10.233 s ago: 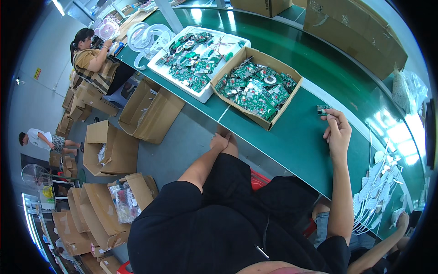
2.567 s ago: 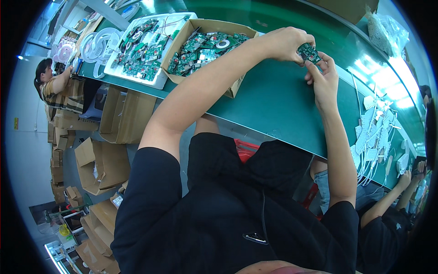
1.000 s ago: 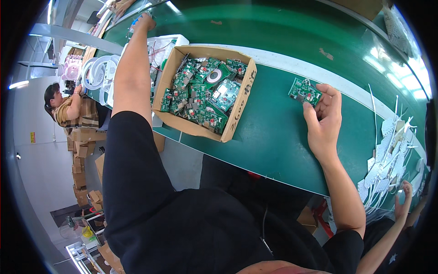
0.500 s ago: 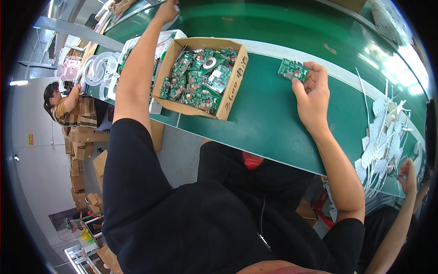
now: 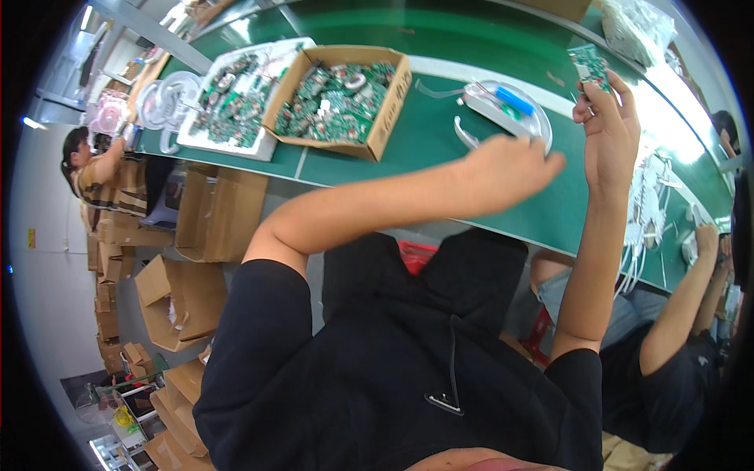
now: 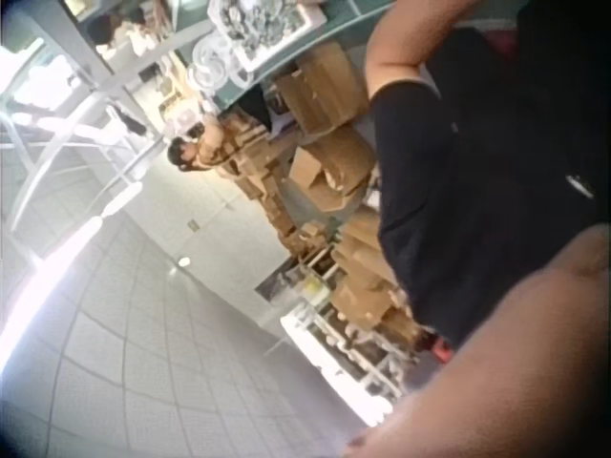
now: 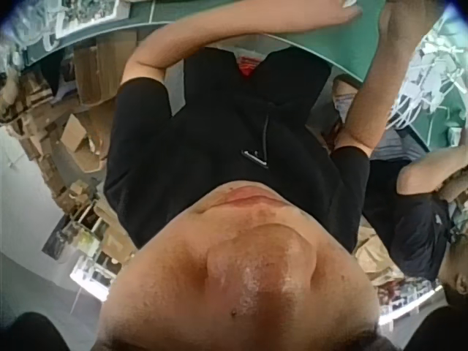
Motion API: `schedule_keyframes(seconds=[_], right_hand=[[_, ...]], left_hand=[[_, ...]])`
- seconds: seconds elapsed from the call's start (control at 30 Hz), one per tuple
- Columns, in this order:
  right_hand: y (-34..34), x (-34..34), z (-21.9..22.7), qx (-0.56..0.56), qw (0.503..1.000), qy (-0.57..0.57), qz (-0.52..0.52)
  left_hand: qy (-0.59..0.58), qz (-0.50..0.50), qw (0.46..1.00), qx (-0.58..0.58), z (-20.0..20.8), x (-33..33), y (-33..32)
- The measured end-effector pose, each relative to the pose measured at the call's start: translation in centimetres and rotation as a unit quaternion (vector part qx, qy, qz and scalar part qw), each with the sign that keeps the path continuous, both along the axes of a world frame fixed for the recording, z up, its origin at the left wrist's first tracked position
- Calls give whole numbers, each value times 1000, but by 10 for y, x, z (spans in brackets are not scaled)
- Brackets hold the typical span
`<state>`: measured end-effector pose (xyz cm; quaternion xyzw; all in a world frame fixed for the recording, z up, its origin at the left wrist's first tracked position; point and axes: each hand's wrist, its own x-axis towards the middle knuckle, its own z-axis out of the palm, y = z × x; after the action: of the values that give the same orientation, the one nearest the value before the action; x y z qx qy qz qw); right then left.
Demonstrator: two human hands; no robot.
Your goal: The person assembles electronic components by hand, connecting wires to circuit boards.
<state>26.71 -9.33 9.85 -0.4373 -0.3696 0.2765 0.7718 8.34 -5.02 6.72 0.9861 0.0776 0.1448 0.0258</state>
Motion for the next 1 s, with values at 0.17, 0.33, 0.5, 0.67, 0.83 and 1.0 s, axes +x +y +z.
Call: schedule_keyframes(seconds=[0.17,0.33,0.5,0.67,0.83,1.0], right_hand=[[-43,-29,1,-137,985,-87,66],[-80,-70,0,-241,944,-178,137],[-67,-121,-11,-242,857,-372,260],[-14,-115,-1,-214,838,-453,218],[35,-123,-50,-155,729,-652,139],[51,-128,-64,-202,689,-679,155]], left_hand=[[-108,-38,987,-113,-44,-25,-65],[-250,120,872,-403,-20,-104,-69],[-340,91,539,-765,-58,-138,-68],[-369,144,567,-722,-74,-172,-48],[-380,184,591,-687,-74,-173,-32],[-371,194,603,-679,-74,-171,-26]])
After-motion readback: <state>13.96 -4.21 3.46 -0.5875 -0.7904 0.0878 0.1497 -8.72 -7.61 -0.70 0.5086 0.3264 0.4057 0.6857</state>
